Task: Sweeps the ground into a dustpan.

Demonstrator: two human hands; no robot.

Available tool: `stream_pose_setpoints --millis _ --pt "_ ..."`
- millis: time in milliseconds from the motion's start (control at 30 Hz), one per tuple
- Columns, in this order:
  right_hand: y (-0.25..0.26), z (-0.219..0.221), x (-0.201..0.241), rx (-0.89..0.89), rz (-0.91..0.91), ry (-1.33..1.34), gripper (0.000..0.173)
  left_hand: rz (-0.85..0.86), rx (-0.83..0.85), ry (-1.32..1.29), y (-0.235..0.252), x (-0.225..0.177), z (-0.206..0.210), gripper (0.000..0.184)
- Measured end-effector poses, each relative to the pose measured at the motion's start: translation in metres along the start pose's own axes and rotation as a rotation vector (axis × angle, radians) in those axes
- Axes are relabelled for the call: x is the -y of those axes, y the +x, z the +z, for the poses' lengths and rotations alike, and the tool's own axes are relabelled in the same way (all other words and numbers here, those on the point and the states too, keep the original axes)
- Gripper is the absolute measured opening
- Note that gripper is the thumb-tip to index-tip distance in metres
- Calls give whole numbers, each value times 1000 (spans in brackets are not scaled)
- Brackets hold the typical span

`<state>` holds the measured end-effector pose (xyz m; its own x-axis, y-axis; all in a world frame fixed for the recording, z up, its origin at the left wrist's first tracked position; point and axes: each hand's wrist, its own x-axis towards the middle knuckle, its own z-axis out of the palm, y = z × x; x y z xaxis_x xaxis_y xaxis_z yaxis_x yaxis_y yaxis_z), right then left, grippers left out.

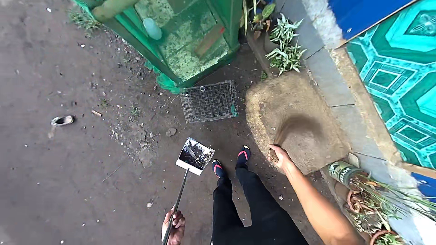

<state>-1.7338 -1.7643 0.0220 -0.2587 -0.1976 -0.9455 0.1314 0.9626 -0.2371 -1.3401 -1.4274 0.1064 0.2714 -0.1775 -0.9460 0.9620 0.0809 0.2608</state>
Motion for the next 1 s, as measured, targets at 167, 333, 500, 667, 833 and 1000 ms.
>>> stream_pose_setpoints --millis 167,333,500,667,833,1000 --pt "-72 -43 -20 206 -155 -38 27 -16 70 -51 -1 -44 -39 42" --pt "-100 -64 -45 16 -137 -140 36 -3 78 -111 14 -106 -69 44" --pt "-128 -91 -125 -234 28 -111 35 -10 99 -125 31 -192 -105 46" --pt "-195 -93 -230 -355 150 -66 42 -1 131 -70 39 -267 -135 46" --pt "-239 -87 -301 -327 276 -11 39 65 36 59 35 -317 -129 45" --pt "-232 -39 -290 -267 249 -36 48 75 126 -54 45 -353 -159 45"
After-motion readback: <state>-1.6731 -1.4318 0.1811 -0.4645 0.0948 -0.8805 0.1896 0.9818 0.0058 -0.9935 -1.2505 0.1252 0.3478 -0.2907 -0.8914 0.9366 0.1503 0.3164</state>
